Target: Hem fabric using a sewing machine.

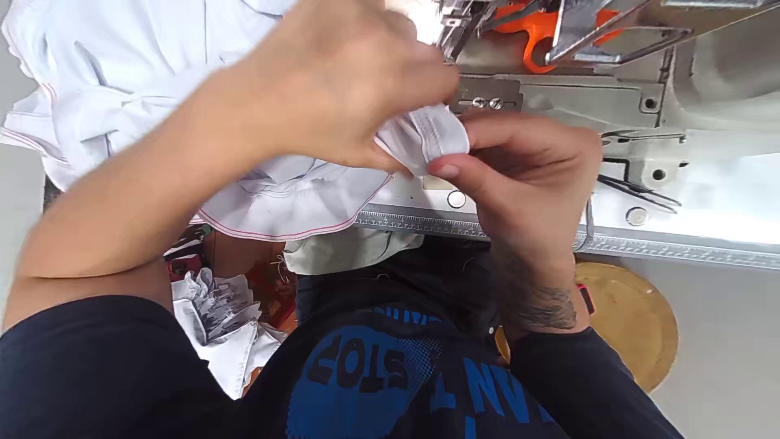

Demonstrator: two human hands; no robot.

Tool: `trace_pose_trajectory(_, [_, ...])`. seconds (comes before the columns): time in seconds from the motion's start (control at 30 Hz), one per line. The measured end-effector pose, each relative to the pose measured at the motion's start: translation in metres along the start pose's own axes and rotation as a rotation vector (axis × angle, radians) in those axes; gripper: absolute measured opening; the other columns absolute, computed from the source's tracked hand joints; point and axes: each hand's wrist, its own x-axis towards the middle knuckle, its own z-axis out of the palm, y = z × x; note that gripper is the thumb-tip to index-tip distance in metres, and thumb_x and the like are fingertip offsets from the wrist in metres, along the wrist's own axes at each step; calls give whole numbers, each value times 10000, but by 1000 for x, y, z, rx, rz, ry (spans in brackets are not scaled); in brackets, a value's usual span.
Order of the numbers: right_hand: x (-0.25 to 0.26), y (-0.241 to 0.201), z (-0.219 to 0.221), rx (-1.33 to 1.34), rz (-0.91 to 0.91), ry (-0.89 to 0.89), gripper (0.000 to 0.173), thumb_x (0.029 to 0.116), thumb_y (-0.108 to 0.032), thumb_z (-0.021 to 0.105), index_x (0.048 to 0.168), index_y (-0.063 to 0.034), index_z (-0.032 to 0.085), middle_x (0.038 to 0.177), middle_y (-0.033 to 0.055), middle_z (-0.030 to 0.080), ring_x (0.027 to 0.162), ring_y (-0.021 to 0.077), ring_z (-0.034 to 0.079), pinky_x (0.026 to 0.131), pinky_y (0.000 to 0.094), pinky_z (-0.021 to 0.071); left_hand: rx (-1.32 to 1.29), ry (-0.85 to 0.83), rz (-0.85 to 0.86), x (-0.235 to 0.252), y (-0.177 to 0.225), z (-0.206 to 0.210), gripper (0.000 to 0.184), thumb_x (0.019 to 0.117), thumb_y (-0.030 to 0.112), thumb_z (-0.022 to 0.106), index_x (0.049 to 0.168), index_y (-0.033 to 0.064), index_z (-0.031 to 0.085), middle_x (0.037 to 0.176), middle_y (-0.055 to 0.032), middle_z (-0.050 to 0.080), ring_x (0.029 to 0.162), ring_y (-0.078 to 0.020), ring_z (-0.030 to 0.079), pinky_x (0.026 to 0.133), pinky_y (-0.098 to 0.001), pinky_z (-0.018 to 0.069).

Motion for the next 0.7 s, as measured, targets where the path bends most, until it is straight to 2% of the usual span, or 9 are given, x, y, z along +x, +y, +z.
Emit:
trace_pose_trajectory(0.03, [-7,-3,3,-31,4,17,72,934,-108,739,945,-38,729,943,-51,718,902,-1,675,807,200,582,50,-6,-30,-6,6,8,275,971,262,544,1004,19,668,851,-177,697,760,-374,661,633,-516,447])
trace_pose_trajectory(0.07, [-17,-1,8,-87,-13,30,83,937,-108,738,935,-25,731,948,-18,723,947,26,677,844,217,577,108,5,-66,-13,14,15,188,967,118,517,1000,11,668,890,-189,710,768,-391,659,632,-522,438])
trace_pose_trajectory(0.13, [-42,9,19,-222,-68,30,100,967,-97,708,945,-1,722,953,57,735,1028,92,679,921,247,551,242,57,-135,-27,31,26,218,979,5,486,1045,-1,695,1035,-174,749,830,-371,675,666,-496,449])
trace_pose_trajectory(0.2, [-59,18,27,-301,-94,42,97,981,-83,690,973,8,725,946,90,747,1042,125,688,945,257,540,341,98,-180,-35,43,37,251,994,-26,483,1095,-3,712,1121,-140,754,879,-334,664,688,-454,432])
trace_pose_trajectory(0.33, [-52,23,23,-356,-123,81,77,968,-62,701,941,1,737,939,75,744,1057,129,685,948,269,542,390,177,-196,-33,35,47,239,997,-32,495,1079,0,718,1083,-122,765,904,-317,659,700,-432,412])
trace_pose_trajectory(0.47, [-32,31,18,-415,-152,112,68,947,-41,711,893,-1,722,935,70,740,1063,141,684,955,294,545,369,148,-219,-19,17,44,245,979,-51,494,1030,0,728,1048,-121,761,868,-325,639,696,-446,387])
trace_pose_trajectory(0.7, [-24,34,16,-470,-132,126,62,938,-45,725,903,6,718,962,80,737,1066,142,688,958,294,548,439,79,-196,-12,3,41,288,960,-97,463,1029,10,722,1008,-112,740,844,-296,596,694,-425,343])
